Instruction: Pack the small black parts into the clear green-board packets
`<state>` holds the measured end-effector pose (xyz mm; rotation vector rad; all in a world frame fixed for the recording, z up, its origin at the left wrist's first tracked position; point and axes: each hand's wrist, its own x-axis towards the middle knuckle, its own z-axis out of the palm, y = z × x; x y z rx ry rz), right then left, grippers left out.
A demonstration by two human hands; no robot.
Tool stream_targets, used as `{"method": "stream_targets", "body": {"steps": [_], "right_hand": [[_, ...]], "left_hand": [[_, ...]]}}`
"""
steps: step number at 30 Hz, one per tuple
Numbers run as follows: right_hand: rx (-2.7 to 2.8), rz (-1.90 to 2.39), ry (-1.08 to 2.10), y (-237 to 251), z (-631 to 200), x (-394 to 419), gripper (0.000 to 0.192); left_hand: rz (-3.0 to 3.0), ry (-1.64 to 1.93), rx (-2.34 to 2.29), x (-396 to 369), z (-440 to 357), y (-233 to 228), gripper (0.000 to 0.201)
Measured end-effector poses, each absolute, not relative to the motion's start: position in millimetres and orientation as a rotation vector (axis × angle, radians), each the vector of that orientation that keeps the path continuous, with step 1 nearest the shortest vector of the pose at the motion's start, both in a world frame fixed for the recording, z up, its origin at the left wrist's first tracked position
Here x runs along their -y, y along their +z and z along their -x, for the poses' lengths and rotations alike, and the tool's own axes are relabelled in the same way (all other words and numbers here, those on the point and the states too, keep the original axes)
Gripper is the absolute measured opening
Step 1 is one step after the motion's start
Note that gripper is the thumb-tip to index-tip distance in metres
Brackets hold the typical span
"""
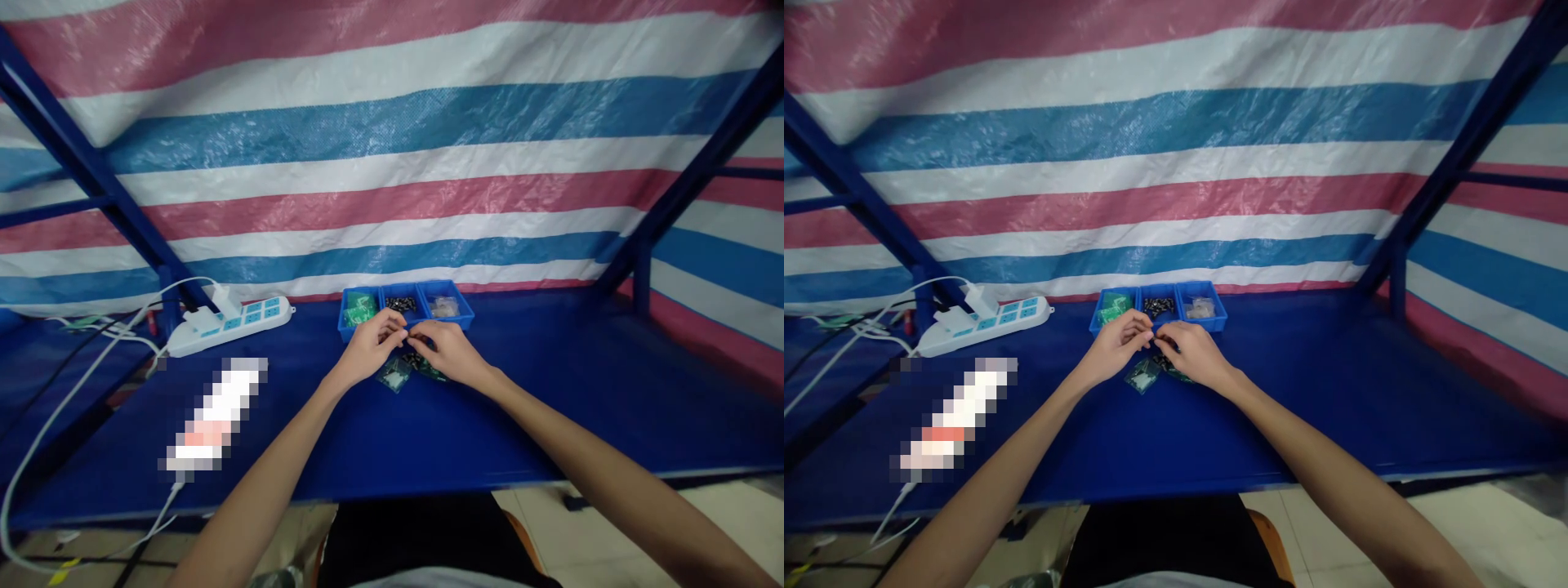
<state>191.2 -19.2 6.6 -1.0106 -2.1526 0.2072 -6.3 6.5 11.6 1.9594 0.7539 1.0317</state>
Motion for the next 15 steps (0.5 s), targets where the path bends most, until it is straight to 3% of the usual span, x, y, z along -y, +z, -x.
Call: {"method": "stream_targets", "body": {"steps": [3,9,15], "right_hand": [[2.088,1.045,0.217,6.4,-192.8,17.9,0.012],[2.027,1.045,0.301,6.8,-191.3,19.3,0.014],[2.018,1.034,0.322,5.9,-189.7,19.1,0.015]], "left_hand": [[-2.082,1.100,-0.784,-4.2,4.0,12.4,0.009],[-2.329,1.224,-0.909,0.6,0.0,13.4,0.021],[-2.437,1.281,-0.917,0.2,0.7,8.6,0.015]]}}
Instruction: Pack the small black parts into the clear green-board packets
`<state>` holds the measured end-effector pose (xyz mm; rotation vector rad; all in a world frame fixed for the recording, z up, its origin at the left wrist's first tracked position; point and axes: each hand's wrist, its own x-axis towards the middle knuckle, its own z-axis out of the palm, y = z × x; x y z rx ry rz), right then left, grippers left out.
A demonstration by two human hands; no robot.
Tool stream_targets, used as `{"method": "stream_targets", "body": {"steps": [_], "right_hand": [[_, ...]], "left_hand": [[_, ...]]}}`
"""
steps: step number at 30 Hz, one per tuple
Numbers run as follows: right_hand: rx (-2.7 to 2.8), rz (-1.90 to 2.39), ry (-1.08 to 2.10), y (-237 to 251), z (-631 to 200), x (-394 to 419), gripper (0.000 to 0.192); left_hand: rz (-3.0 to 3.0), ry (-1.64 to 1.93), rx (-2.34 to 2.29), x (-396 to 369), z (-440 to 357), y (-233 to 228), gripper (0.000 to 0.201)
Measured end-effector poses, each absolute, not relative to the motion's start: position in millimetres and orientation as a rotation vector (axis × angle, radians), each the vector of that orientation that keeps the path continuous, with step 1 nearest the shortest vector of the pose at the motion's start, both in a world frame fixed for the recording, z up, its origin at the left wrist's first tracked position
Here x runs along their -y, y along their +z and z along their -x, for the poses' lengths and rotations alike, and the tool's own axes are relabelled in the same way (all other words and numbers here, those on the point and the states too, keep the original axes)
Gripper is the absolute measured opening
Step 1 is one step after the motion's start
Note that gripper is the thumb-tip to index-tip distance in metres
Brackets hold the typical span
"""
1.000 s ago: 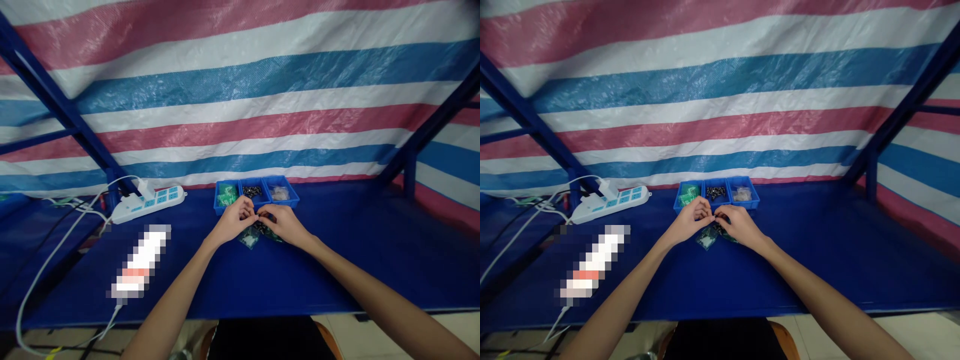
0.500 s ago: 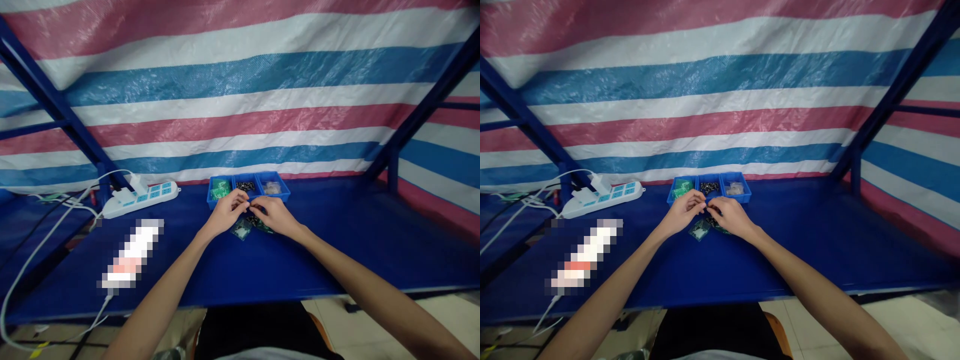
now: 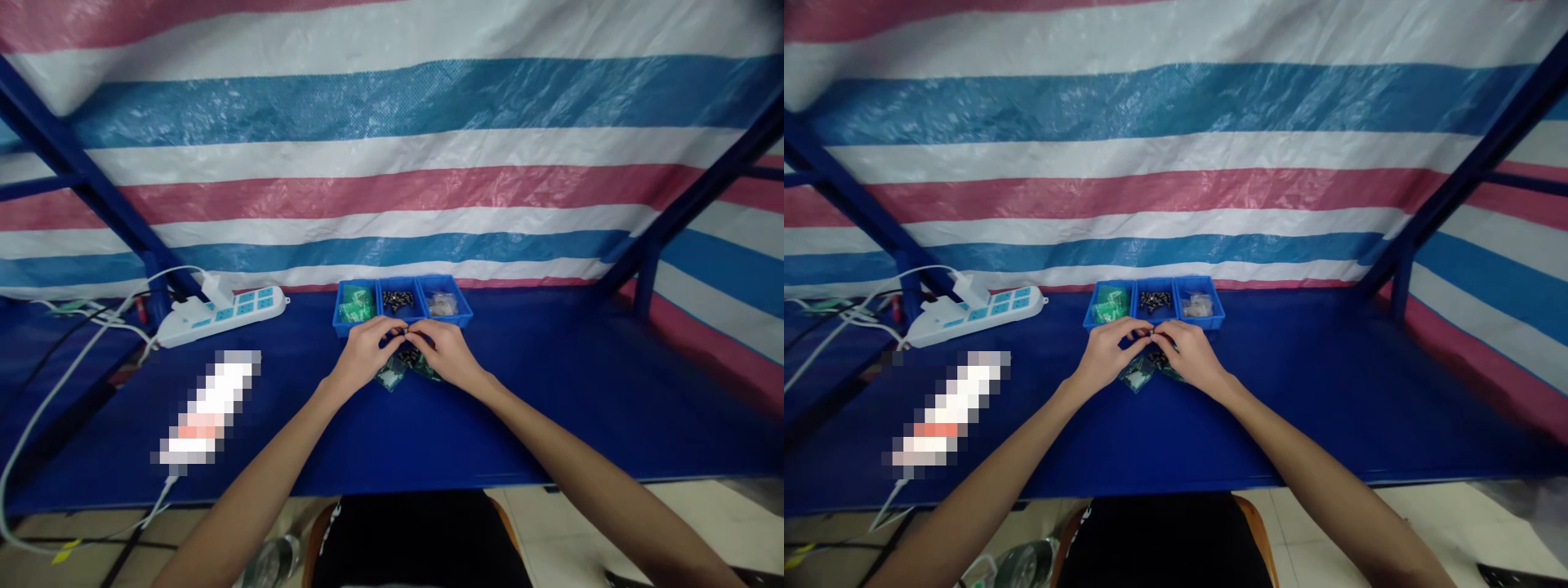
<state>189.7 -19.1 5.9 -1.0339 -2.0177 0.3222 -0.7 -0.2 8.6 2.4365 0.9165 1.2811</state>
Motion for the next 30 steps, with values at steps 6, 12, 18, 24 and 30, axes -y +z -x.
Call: {"method": "stream_targets", "body": {"steps": [6,12,18,24,30], "right_hand": [[2.044,1.004,0.314,7,-192,19,0.017],[2.109,1.005,0.258,3,-192,20,0.018],[2.067,1.047,0.202,-5,-190,19,0.020],[2.059,1.042,0.233,-3,-187,19,0.015],[1.883,1.105,0.443,3,-183,19,0.012]], "left_hand": [[-2.480,1.185,-0.964,-1,3,5,0.015],[-2.463,1.178,-1.031,-1,2,7,0.013],[-2.472,1.108,-1.063,-1,1,6,0.019],[-2.474,1.099,-1.081,2,-1,5,0.025],[-2.508,1.217,-1.060,5,3,12,0.016]]}}
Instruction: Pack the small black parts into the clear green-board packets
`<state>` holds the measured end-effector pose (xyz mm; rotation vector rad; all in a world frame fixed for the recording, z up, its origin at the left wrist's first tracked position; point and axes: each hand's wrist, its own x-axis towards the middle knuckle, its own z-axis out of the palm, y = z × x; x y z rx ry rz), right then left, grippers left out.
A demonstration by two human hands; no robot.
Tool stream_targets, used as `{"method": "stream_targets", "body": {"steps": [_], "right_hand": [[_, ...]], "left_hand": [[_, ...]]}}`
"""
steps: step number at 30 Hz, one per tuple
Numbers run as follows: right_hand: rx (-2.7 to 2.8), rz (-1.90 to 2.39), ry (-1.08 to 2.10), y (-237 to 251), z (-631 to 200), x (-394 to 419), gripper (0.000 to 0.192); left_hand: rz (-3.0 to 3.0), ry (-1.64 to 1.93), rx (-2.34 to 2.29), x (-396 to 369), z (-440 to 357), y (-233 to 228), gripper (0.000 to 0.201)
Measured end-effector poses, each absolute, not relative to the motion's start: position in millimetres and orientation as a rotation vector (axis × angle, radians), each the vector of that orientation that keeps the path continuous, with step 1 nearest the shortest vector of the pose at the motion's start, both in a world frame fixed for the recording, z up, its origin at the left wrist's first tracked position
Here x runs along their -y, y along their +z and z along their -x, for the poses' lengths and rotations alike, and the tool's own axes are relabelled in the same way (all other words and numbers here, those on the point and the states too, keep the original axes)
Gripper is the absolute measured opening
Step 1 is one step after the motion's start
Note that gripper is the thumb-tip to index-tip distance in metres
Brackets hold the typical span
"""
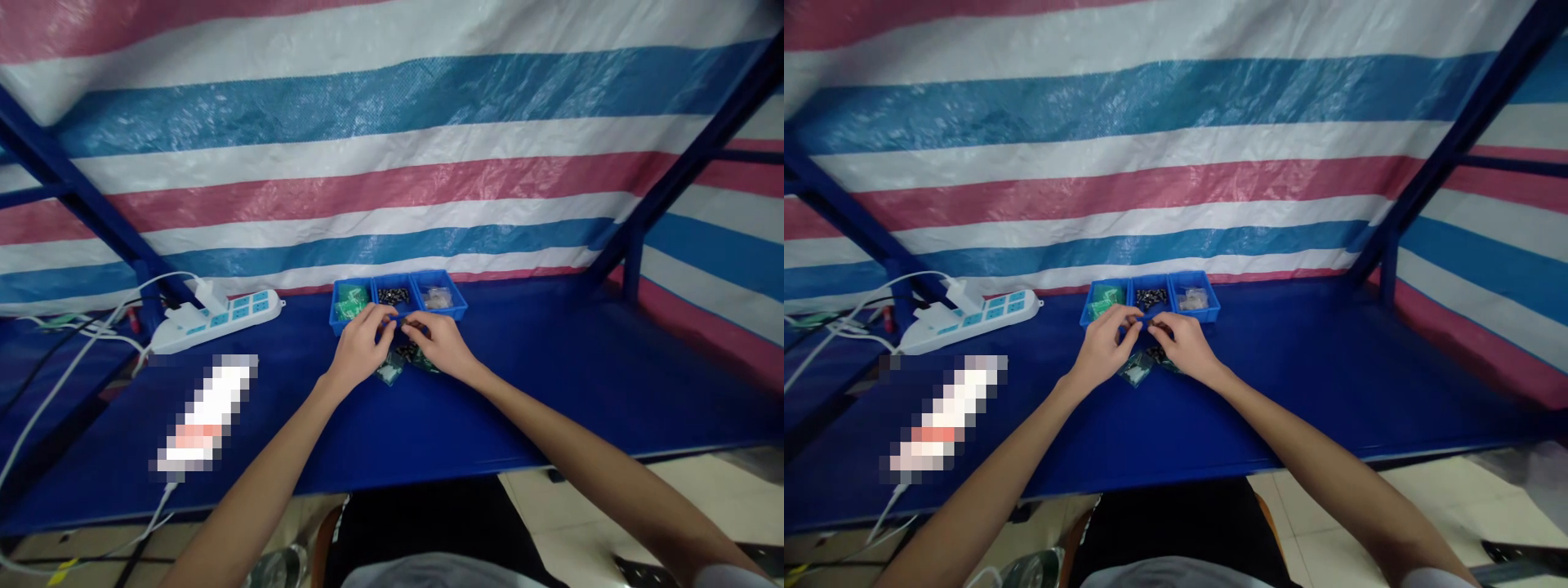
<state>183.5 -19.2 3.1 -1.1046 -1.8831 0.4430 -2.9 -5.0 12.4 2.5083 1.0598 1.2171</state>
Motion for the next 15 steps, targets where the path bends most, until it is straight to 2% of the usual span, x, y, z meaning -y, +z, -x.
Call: {"method": "stream_targets", "body": {"steps": [7,15], "right_hand": [[1.812,1.118,0.763,3.1,-184.3,17.9,0.019],[1.863,1.083,0.668,5.4,-184.5,16.7,0.019]], "left_hand": [[-2.640,1.183,-0.962,2.0,3.9,7.4,0.015],[-2.572,1.171,-1.004,3.6,2.2,7.1,0.015]]}}
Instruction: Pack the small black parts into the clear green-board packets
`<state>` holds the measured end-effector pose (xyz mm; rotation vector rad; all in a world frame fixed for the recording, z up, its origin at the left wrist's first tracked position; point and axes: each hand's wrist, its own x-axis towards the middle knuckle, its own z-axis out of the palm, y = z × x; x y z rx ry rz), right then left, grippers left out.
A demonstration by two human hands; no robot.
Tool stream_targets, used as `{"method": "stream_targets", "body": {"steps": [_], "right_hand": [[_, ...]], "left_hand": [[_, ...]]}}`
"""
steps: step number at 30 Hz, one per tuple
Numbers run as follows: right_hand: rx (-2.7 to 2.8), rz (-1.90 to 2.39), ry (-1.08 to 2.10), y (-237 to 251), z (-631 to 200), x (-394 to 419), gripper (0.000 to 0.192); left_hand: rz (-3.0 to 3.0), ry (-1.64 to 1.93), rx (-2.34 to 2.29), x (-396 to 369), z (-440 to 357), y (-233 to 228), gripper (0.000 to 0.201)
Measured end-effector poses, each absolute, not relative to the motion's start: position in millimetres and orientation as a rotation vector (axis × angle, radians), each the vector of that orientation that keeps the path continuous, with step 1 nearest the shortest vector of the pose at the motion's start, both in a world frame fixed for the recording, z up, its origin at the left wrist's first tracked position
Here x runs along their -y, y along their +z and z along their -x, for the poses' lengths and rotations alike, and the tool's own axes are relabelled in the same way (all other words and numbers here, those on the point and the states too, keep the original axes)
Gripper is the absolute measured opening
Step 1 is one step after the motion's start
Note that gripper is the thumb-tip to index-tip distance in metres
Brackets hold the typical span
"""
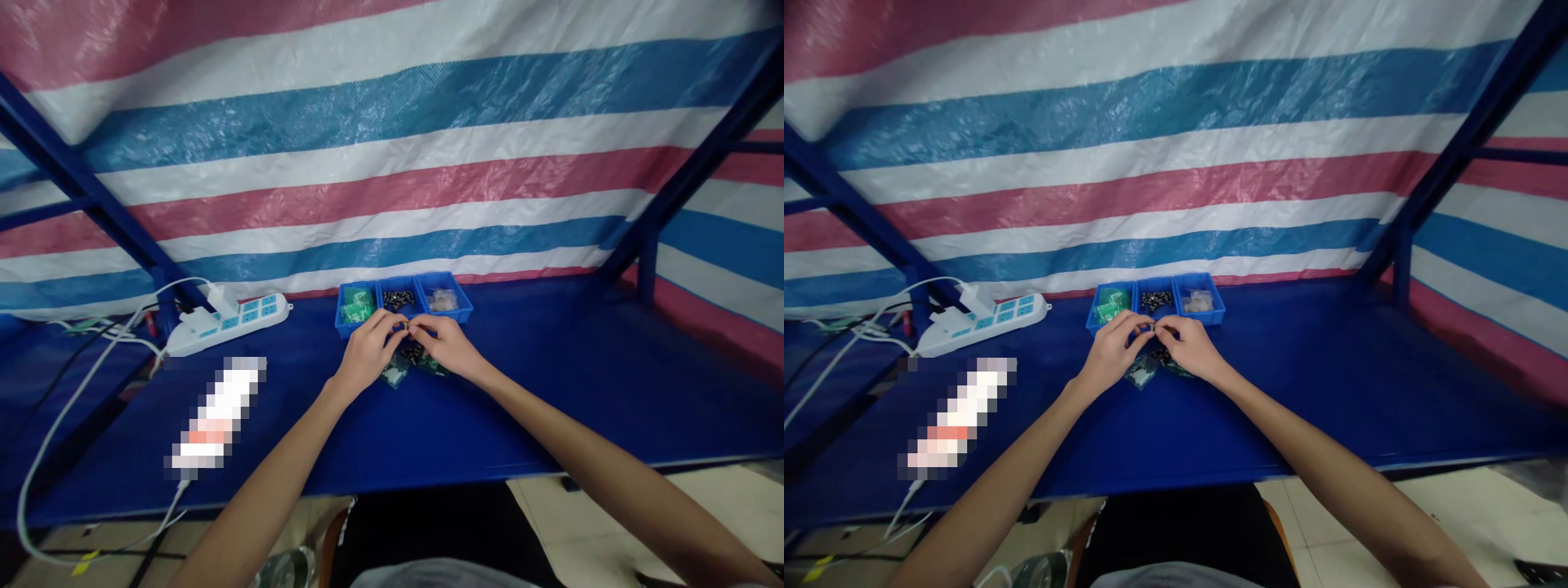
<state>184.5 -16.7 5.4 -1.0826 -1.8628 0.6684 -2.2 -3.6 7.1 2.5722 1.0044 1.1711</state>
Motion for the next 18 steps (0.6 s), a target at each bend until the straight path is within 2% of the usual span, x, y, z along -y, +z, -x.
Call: {"method": "stream_targets", "body": {"steps": [5,13,18], "right_hand": [[1.843,1.084,0.549,6.4,-182.0,20.5,0.007],[1.910,1.056,0.401,4.3,-183.0,22.3,0.014],[1.857,1.033,0.508,3.6,-182.1,24.3,0.013]], "left_hand": [[-2.499,1.215,-0.996,0.3,2.3,6.3,0.013],[-2.397,1.161,-1.034,0.4,0.5,8.0,0.021],[-2.429,1.059,-0.983,0.0,1.4,10.7,0.030]]}}
